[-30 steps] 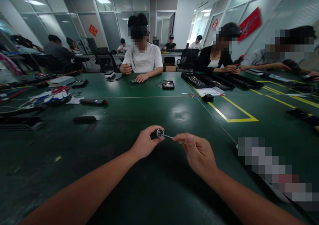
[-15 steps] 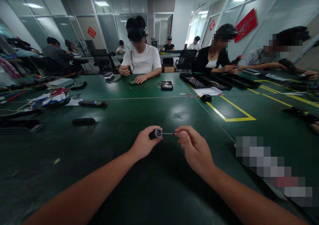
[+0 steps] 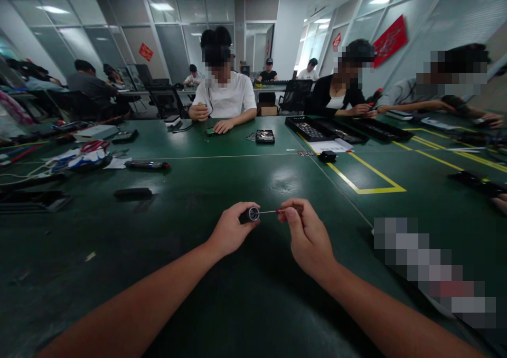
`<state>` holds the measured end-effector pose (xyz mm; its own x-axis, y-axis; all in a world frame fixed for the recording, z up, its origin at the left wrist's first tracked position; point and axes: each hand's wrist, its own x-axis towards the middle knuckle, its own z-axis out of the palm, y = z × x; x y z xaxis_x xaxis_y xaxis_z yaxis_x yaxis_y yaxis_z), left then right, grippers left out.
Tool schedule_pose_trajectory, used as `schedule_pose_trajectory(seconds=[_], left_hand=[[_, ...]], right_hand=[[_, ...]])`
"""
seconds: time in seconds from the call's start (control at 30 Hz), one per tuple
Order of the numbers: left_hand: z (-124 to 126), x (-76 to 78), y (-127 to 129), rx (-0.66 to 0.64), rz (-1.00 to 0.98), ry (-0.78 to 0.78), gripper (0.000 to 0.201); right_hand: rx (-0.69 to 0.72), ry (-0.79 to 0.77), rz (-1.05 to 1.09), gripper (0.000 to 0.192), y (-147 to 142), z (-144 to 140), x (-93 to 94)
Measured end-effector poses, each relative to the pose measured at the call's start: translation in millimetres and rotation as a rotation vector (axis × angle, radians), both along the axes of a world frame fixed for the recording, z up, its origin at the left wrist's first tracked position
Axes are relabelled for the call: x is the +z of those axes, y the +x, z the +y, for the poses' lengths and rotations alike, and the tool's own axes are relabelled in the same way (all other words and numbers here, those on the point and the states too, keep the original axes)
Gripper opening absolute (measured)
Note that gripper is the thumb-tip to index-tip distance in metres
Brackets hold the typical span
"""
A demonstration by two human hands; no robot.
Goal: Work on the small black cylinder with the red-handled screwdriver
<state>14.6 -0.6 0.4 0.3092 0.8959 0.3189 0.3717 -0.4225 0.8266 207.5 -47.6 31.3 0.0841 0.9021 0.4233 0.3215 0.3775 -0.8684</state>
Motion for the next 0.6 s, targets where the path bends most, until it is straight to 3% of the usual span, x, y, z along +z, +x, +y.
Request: schedule_pose_trajectory(seconds=[0.1, 0.2, 0.27, 0.43, 0.6], left_hand=[[-2, 4.9, 0, 0.008, 0.042, 0.066, 0.033], [0, 8.4, -2, 0.028, 0.039, 0.128, 0.032], [1, 8.3, -3, 0.043, 0.035, 0.132, 0.032], [0, 5.8, -3, 0.016, 0.053, 0.105, 0.033], [-2, 8.6, -2, 0.002, 0.049, 0.09, 0.034]], right_hand=[[-0.019, -0.135, 0.308, 0.024, 1, 10, -1.4], [0.127, -0.421, 0.719, 0.028, 6, 21, -1.5], [0.122, -0.423, 0.813, 0.028, 8, 26, -1.7], [0.023, -0.196, 0.577, 0.03, 6, 22, -4.8], [-0.005, -0.111, 0.327, 0.028, 3, 15, -3.8]])
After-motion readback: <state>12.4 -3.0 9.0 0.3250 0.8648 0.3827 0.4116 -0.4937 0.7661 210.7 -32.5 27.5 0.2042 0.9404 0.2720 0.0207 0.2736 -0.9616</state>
